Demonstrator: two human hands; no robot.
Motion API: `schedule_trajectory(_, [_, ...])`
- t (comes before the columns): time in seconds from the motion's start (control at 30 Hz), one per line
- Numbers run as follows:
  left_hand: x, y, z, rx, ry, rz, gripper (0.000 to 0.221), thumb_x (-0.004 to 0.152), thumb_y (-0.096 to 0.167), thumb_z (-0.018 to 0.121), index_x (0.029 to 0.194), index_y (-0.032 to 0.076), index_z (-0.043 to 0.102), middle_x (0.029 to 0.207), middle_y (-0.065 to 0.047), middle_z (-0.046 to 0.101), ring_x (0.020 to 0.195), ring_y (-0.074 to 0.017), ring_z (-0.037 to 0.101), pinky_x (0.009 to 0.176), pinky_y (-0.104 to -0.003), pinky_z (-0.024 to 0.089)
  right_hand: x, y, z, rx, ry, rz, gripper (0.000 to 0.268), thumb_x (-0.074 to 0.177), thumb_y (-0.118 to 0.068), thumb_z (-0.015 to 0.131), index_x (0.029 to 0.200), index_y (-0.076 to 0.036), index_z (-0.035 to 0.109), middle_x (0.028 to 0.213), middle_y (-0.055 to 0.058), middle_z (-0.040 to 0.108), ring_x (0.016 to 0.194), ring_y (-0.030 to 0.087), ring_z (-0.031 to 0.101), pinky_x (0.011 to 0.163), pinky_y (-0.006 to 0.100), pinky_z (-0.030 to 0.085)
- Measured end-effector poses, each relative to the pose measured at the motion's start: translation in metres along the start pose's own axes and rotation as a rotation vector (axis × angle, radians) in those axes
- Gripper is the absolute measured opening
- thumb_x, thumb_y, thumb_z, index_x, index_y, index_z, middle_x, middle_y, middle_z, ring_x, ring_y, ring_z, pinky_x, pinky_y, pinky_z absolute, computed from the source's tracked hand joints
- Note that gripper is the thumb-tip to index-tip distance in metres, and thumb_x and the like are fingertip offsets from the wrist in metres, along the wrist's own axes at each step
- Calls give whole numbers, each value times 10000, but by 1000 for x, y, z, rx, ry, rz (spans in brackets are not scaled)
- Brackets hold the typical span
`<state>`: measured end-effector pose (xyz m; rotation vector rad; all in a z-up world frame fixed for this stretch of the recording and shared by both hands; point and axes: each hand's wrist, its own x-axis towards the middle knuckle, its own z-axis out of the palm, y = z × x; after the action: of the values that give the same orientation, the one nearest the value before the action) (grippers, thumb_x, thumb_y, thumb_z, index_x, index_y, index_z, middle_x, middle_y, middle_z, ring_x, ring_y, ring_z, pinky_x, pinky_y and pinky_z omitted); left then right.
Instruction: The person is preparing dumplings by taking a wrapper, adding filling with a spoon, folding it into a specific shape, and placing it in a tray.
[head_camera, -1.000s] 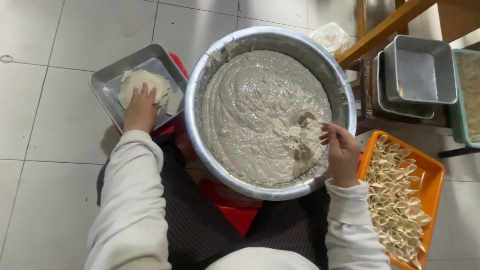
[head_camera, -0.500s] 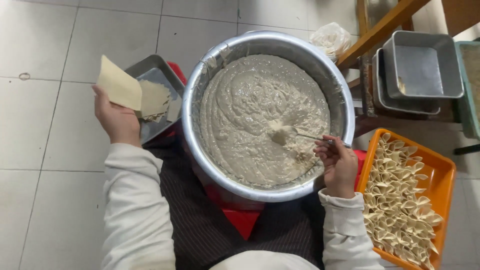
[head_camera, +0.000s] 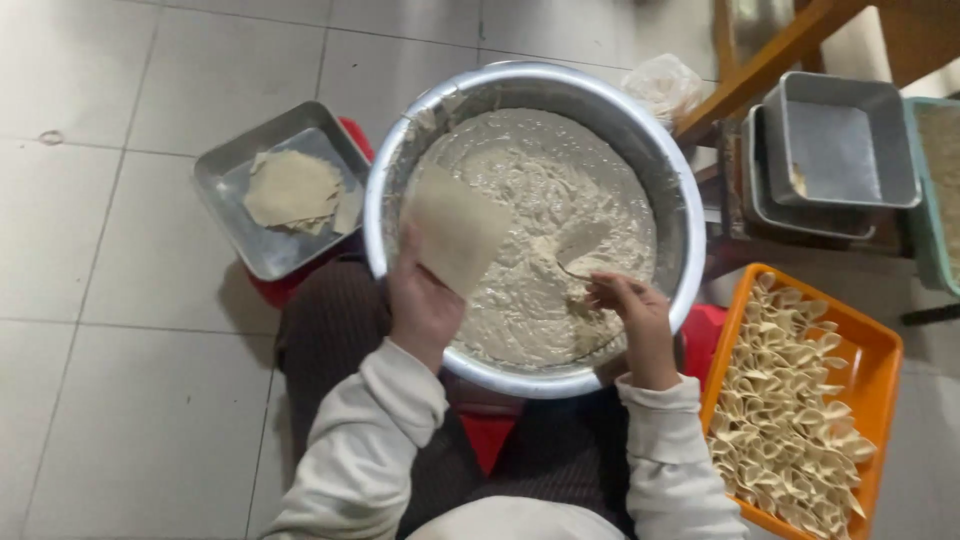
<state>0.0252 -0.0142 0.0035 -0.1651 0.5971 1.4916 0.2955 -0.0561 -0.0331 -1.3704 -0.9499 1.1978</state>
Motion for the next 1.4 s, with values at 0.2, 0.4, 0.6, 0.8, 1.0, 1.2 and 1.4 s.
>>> schedule_trajectory(0.2, [-26, -30, -4, 9, 68, -164, 424, 968, 451, 641, 1257, 150, 709, 1289, -111, 717, 1175, -288, 687, 1044, -464, 565, -8, 6, -43, 383, 150, 212, 372, 1070, -232, 492, 1211, 50, 689, 1002, 224, 753, 858, 272, 777, 747, 294, 634])
schedule_trajectory(0.4, [-2, -8, -26, 208, 187, -45, 551, 955, 556, 580, 1330, 163, 667, 1357, -129, 678, 1233, -332, 663, 1094, -497, 532, -4, 8, -72, 621, 172, 228, 365, 1045, -227, 524, 1216, 47, 693, 974, 233, 762, 825, 294, 788, 701, 310, 657])
schedule_trajectory(0.6, [-62, -17, 63, 827, 275, 23, 1016, 876, 644, 613, 1499, -116, 356, 1575, -338, 355, 1507, -419, 292, 1273, -524, 191, -19, -41, -50, 736, 179, 167, 325, 1058, -195, 526, 1214, 28, 705, 980, 204, 771, 848, 266, 787, 751, 291, 651])
schedule_trajectory(0.8, [-83, -9, 75, 1065, 212, -326, 1031, 897, 755, 432, 1586, 2, 289, 1671, -224, 233, 1575, -367, 91, 1294, -512, -22, -32, -37, -27, 525, 138, 131, 320, 1078, -272, 513, 1133, -34, 719, 979, 165, 738, 874, 257, 739, 792, 308, 627])
schedule_trajectory(1.0, [-41, -33, 4, 774, -65, -383, 787, 994, 683, 376, 1422, 48, 562, 1385, -217, 635, 1271, -357, 615, 1071, -526, 510, -29, -17, -14, 433, -7, 67, 305, 987, -205, 504, 945, 43, 677, 864, 259, 657, 795, 354, 683, 684, 406, 599])
schedule_trajectory(1.2, [-27, -34, -21, 590, -69, -471, 712, 1034, 623, 392, 1453, 72, 560, 1382, -247, 628, 1252, -420, 611, 1071, -601, 471, -30, -24, -2, 347, -18, -27, 216, 903, -124, 519, 874, 65, 618, 808, 260, 609, 753, 385, 689, 640, 441, 565])
schedule_trajectory(1.4, [8, -35, -45, 412, -93, -416, 574, 1043, 542, 464, 1404, 118, 607, 1281, -204, 695, 1163, -380, 679, 1052, -586, 510, -24, -28, -32, 392, 146, -107, 228, 1004, -166, 509, 968, 10, 649, 880, 176, 635, 801, 296, 709, 713, 392, 592])
